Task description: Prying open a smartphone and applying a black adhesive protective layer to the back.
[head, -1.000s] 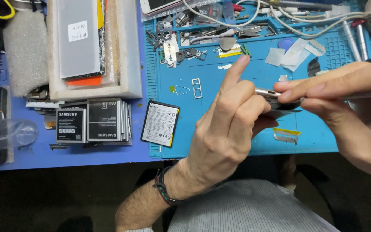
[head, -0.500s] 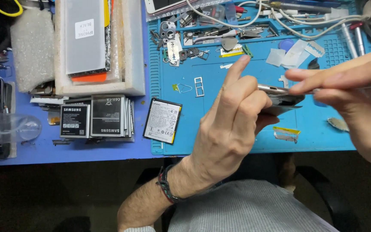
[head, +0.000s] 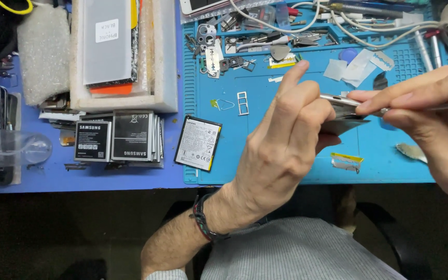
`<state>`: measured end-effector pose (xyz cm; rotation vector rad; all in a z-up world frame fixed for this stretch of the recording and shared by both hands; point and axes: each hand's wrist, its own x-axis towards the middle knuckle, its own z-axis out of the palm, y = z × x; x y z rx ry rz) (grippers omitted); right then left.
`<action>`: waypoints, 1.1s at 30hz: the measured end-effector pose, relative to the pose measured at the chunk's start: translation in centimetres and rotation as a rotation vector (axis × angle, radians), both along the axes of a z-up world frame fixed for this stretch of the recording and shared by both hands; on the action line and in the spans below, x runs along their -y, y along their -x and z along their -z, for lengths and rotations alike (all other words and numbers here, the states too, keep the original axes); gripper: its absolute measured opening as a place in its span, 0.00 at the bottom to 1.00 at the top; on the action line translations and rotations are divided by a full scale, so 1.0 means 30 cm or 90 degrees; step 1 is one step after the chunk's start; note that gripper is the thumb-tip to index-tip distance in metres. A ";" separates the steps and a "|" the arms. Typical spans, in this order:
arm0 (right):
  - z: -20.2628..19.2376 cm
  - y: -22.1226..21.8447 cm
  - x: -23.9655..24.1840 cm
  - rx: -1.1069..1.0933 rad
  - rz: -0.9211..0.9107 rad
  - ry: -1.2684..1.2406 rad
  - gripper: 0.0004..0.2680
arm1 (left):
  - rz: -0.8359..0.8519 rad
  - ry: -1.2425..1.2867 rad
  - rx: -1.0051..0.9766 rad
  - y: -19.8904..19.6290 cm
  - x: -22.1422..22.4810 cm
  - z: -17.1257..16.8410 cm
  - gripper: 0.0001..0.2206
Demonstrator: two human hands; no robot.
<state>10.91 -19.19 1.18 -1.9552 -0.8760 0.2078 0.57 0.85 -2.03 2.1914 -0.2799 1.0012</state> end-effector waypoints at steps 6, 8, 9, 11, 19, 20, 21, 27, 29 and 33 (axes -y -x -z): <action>0.101 -0.097 0.102 -0.086 -0.005 0.018 0.06 | 0.017 -0.014 -0.021 0.004 -0.007 0.003 0.14; 0.066 -0.061 0.051 0.057 -0.103 -0.077 0.04 | 0.004 -0.024 -0.025 0.001 -0.003 0.001 0.14; 0.010 -0.032 0.002 0.058 -0.101 -0.078 0.04 | 0.005 -0.025 -0.025 0.000 0.001 -0.001 0.14; -0.102 0.022 -0.104 0.039 -0.067 -0.033 0.05 | 0.009 -0.011 0.018 0.001 0.004 -0.004 0.10; -0.005 -0.033 -0.029 -0.035 0.003 0.064 0.09 | -0.007 -0.009 -0.014 -0.009 0.007 0.003 0.16; 0.004 -0.044 -0.017 -0.077 0.010 0.065 0.09 | -0.006 -0.002 -0.017 -0.009 0.010 0.001 0.16; 0.017 -0.044 0.007 -0.078 0.010 0.065 0.09 | -0.006 -0.002 -0.017 -0.010 0.004 0.006 0.16; 0.035 -0.065 0.053 0.016 -0.013 0.022 0.09 | 0.008 -0.008 -0.024 -0.001 0.003 0.002 0.19; 0.015 -0.051 0.024 0.001 -0.030 -0.036 0.04 | -0.002 -0.009 -0.046 -0.002 0.001 0.005 0.23; 0.069 -0.203 0.129 0.115 -0.260 0.062 0.20 | -0.003 0.002 -0.038 0.002 0.008 0.003 0.23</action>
